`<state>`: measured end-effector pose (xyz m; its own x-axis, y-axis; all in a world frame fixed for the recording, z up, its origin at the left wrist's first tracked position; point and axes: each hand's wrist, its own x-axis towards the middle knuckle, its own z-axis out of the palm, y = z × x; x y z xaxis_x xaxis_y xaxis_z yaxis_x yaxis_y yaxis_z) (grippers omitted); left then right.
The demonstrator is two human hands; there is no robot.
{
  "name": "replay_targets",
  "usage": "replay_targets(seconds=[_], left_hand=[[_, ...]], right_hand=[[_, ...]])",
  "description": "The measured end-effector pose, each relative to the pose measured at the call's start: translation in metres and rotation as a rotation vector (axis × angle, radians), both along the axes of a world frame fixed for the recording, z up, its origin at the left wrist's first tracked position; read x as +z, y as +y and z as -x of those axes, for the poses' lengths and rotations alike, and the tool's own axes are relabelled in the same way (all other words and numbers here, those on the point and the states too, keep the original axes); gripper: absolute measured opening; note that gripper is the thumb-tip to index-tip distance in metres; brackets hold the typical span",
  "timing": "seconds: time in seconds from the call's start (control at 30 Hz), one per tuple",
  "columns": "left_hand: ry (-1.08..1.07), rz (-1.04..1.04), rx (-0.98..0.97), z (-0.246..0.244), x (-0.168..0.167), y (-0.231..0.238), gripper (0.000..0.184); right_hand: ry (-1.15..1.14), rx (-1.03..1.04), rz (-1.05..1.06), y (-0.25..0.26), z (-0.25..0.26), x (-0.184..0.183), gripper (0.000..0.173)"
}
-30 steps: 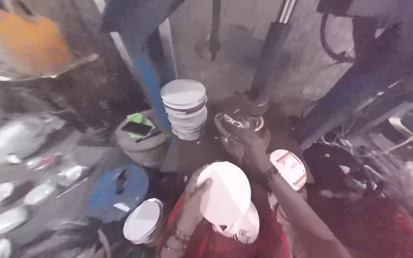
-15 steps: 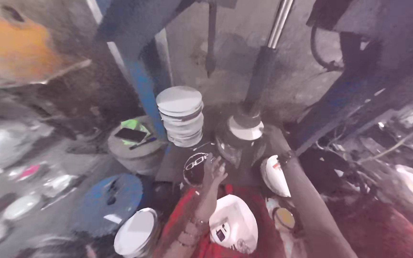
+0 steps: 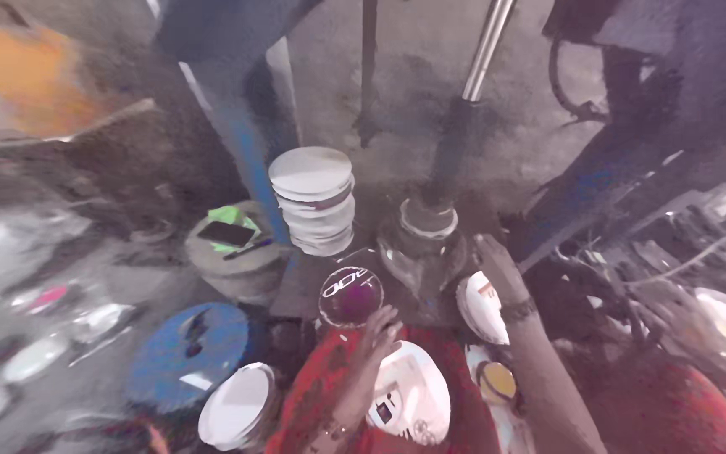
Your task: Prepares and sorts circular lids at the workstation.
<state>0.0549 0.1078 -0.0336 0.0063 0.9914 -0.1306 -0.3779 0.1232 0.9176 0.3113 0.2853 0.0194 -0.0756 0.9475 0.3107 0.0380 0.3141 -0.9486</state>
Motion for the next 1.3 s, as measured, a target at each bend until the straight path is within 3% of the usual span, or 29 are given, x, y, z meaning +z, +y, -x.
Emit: replay_targets(seconds=[0.07, 0.27, 0.37, 0.47, 0.53, 0.73, 0.83, 0.9, 0.97, 1.1, 1.13, 1.17, 1.23, 1.3], left_hand=[[0.005, 0.000, -0.008, 0.009, -0.005, -0.004, 0.049], [0.052, 0.071, 0.000, 0.016, -0.006, -0.012, 0.033], [0.070, 0.057, -0.041, 0.009, 0.001, -0.013, 0.031], [0.100, 0.018, -0.075, -0.002, 0.009, -0.017, 0.030], [0.109, 0.007, -0.096, -0.009, 0.012, -0.022, 0.031], [0.192, 0.007, -0.180, -0.018, 0.010, -0.034, 0.031], [0.273, -0.013, -0.165, -0.024, 0.007, -0.031, 0.031], [0.340, -0.017, -0.142, -0.034, 0.010, -0.028, 0.035], [0.410, -0.003, -0.132, -0.048, 0.017, -0.026, 0.045], [0.550, 0.065, 0.005, -0.076, 0.020, -0.027, 0.047], [0.573, 0.025, 0.052, -0.077, 0.017, -0.029, 0.044], [0.616, -0.046, 0.083, -0.075, 0.016, -0.030, 0.041], [0.779, -0.249, -0.017, -0.057, 0.026, -0.038, 0.036], [0.878, -0.702, -0.300, -0.029, 0.032, -0.038, 0.024]], right_hand=[[-0.088, -0.205, 0.143, -0.020, -0.021, 0.003, 0.020], [-0.641, -0.574, -0.089, -0.084, -0.099, 0.000, 0.031], [-0.856, -0.524, 0.070, -0.091, -0.105, -0.006, 0.037], [-1.037, -0.371, 0.327, -0.084, -0.103, -0.018, 0.064], [-1.098, -0.359, 0.409, -0.081, -0.101, -0.031, 0.074], [-0.852, -0.667, 0.200, -0.091, -0.082, -0.051, 0.048], [-0.547, -0.700, 0.079, -0.098, -0.081, -0.062, 0.044], [-0.273, -0.591, -0.022, -0.109, -0.074, -0.061, 0.041], [-0.193, -0.404, 0.009, -0.137, -0.057, -0.049, 0.045], [-0.478, 0.066, -0.129, -0.178, -0.043, -0.033, 0.034], [-0.499, 0.099, -0.134, -0.175, -0.054, -0.032, 0.029], [-0.508, 0.034, -0.113, -0.170, -0.072, -0.030, 0.027], [-0.526, -0.376, -0.084, -0.155, -0.125, -0.027, 0.027], [-0.603, -0.816, -0.139, -0.127, -0.191, -0.025, 0.030]])
